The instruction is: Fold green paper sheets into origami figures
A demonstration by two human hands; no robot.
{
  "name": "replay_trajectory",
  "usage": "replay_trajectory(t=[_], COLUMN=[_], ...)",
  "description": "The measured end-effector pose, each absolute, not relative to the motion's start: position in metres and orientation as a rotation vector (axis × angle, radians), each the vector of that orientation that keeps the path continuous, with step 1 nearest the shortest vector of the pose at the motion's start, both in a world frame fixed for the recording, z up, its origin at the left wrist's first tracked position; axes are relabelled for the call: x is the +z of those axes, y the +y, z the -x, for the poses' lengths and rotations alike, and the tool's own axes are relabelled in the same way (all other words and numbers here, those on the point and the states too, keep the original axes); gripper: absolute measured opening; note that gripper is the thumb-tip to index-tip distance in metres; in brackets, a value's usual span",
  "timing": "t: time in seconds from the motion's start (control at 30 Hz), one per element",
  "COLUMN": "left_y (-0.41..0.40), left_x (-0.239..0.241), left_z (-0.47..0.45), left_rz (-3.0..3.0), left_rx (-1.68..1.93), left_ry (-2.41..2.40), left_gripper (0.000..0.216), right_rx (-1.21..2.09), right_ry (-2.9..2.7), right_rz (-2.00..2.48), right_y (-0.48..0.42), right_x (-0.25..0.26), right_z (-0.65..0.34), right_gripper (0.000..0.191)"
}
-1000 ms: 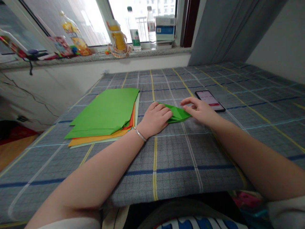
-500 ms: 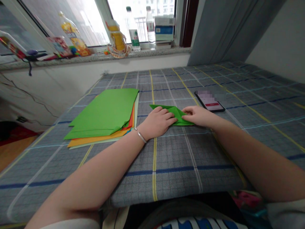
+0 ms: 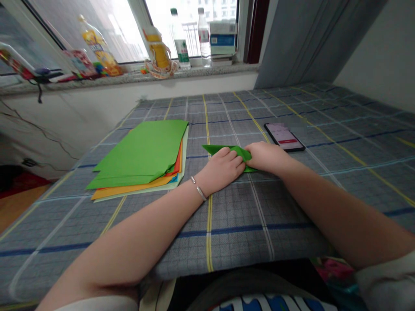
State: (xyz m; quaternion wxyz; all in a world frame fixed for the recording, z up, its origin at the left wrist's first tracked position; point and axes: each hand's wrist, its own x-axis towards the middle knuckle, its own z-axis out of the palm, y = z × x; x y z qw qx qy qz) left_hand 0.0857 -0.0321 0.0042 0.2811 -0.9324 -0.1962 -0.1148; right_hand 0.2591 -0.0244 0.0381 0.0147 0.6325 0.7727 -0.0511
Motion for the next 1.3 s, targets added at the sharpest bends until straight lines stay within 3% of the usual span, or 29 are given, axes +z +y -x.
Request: replay_trajectory(t=[0.27,0.5,0.7,0.9,1.2,1.3], left_y=[-0.031,-0.03,-0.03,-0.028,-0.041,-0.055], left_x=[0.004,0.003,0.005,0.005,0.006,0.014], left_z=[-0.086,-0.085,-0.083,-0.078,-0.08,-0.087], left_rz=[2.491,2.506,2.561,2.584,2.617,2.633], left_rx=[-0.314,-0.308,-0.241,-0.203,-0.077,-0.066], left_ry=[-0.522,-0.528,-0.567,-0.72,-0.697,-0.494], left_gripper=[0.02,0.019,0.015,0.022,0.031,0.027], right_rx=[-0.197,0.087,0.114,0.357,0.138,0.158], right_ry=[2.341,2.341,2.355,2.466,2.657,2.685], right_rz=[-1.931,-1.885,-1.923,-1.98,-1.82,-1.759], right_y=[-0.02,-0.036,-0.04,-0.037,-0.026,-0.029], right_x=[0.037,0.038,0.036,0.03,0.019,0.019], right_z=[-0.256,-0.242,-0.244,-0.25,-0.274,-0.276], right_gripper=[0.022,0.03,0.025,0.026,0.017,0.016])
